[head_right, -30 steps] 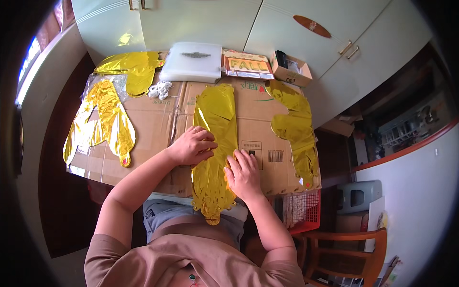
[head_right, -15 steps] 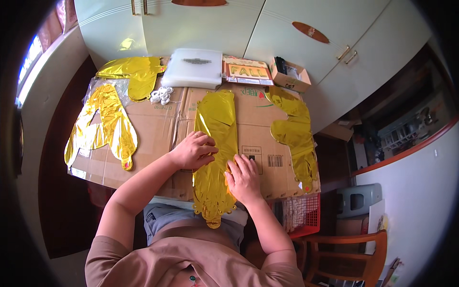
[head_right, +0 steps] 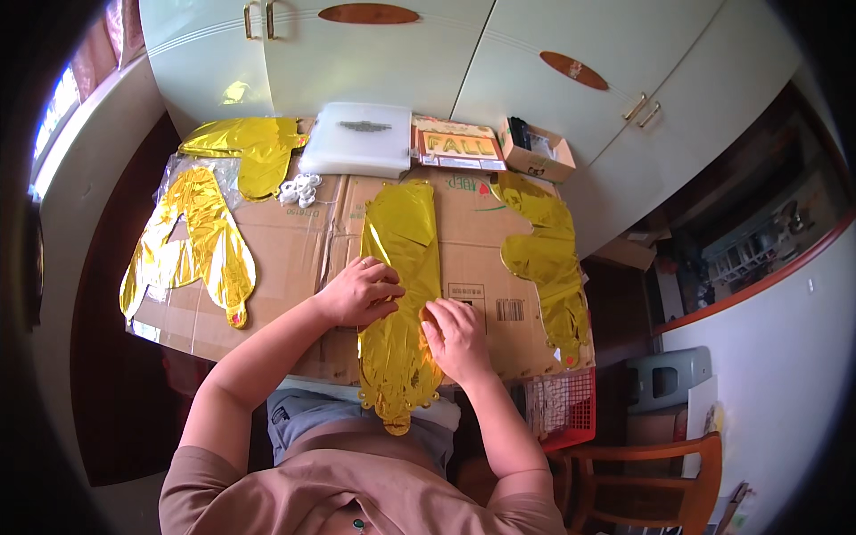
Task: Folding gold foil balloons on a cardboard surface.
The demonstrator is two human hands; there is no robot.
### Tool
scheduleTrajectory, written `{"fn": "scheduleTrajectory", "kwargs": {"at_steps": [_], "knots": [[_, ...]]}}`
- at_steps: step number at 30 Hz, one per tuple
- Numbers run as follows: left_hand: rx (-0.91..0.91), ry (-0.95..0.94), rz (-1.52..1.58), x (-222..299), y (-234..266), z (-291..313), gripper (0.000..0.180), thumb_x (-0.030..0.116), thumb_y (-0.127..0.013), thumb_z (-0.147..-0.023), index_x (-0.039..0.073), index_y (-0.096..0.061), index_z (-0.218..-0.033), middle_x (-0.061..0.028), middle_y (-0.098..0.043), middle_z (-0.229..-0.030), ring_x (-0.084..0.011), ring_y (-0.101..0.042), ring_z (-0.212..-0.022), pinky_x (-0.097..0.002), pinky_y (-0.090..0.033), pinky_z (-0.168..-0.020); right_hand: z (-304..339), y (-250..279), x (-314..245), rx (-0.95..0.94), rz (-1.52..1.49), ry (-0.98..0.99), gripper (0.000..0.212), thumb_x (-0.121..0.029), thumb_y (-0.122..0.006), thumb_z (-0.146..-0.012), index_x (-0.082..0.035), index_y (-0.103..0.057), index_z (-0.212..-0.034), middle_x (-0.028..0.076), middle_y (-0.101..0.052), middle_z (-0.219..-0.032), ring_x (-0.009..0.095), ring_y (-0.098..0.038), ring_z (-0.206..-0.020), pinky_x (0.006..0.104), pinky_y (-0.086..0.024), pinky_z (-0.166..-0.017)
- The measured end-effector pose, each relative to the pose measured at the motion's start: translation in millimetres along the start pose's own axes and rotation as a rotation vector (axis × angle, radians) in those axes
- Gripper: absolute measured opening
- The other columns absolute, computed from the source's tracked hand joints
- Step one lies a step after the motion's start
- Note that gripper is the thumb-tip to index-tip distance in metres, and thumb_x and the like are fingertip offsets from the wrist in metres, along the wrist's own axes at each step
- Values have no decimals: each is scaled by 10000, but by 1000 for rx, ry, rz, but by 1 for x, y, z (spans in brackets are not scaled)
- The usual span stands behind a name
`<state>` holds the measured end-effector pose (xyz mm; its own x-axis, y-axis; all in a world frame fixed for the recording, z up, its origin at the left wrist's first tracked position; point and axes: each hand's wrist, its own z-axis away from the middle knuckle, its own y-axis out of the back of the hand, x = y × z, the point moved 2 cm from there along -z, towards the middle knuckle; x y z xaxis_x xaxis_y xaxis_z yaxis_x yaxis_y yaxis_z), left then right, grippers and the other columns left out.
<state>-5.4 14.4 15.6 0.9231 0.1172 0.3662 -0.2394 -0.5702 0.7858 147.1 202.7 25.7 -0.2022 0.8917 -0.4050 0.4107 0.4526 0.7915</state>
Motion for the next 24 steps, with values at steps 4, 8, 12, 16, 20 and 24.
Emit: {"fn": "scheduleTrajectory", "kwargs": {"at_steps": [4, 8, 12, 16, 20, 24], "knots": [[2, -2, 11, 0, 1, -1, 251, 239, -784, -821, 132, -750, -1045, -36, -658, -1080, -264, -610, -1021, -408, -471, -895, -33, 12, 20, 13, -172, -94, 251, -200, -671, -951, -11, -708, -1113, 179, -721, -1078, 326, -692, -1003, 420, -543, -890], [-8, 8, 14, -1, 2, 1, 267, 248, -786, -824, 127, -742, -1058, -37, -661, -1076, -261, -611, -1017, -407, -469, -890, -95, 21, 45, -26, -170, -135, 233, -214, -660, -969, -11, -722, -1066, 158, -734, -987, 256, -723, -854, 361, -574, -741], [4, 31, 86, -2, 6, -3, 264, 237, -778, -834, 112, -736, -1063, -48, -663, -1070, -259, -622, -985, -398, -472, -872, -167, -1, 96, -26, -91, -180, 208, -207, -717, -911, -54, -733, -1050, 143, -711, -956, 276, -707, -840, 359, -565, -768], [108, 11, 165, -4, 9, -7, 258, 170, -779, -817, 104, -734, -1062, -60, -666, -1072, -262, -633, -952, -396, -474, -855, -231, -38, 147, 61, -12, -118, 272, -251, -746, -874, -59, -731, -1065, 144, -693, -1024, 313, -686, -965, 400, -547, -857], [224, 79, 229, -4, 21, -6, 207, 142, -769, -822, 92, -727, -1019, -73, -660, -1052, -284, -634, -959, -403, -487, -849, -271, -61, 145, -12, 186, -106, 427, -346, -730, -876, -53, -683, -1184, 140, -630, -1214, 334, -627, -1128, 442, -518, -937], [292, 295, 462, -16, 25, -8, 152, 132, -741, -870, 53, -722, -999, -96, -658, -1015, -272, -640, -944, -376, -505, -867, -288, -77, 142, -142, 338, -168, 444, -350, -708, -898, -68, -657, -1237, 141, -598, -1266, 331, -593, -1182, 452, -472, -1011]]}}
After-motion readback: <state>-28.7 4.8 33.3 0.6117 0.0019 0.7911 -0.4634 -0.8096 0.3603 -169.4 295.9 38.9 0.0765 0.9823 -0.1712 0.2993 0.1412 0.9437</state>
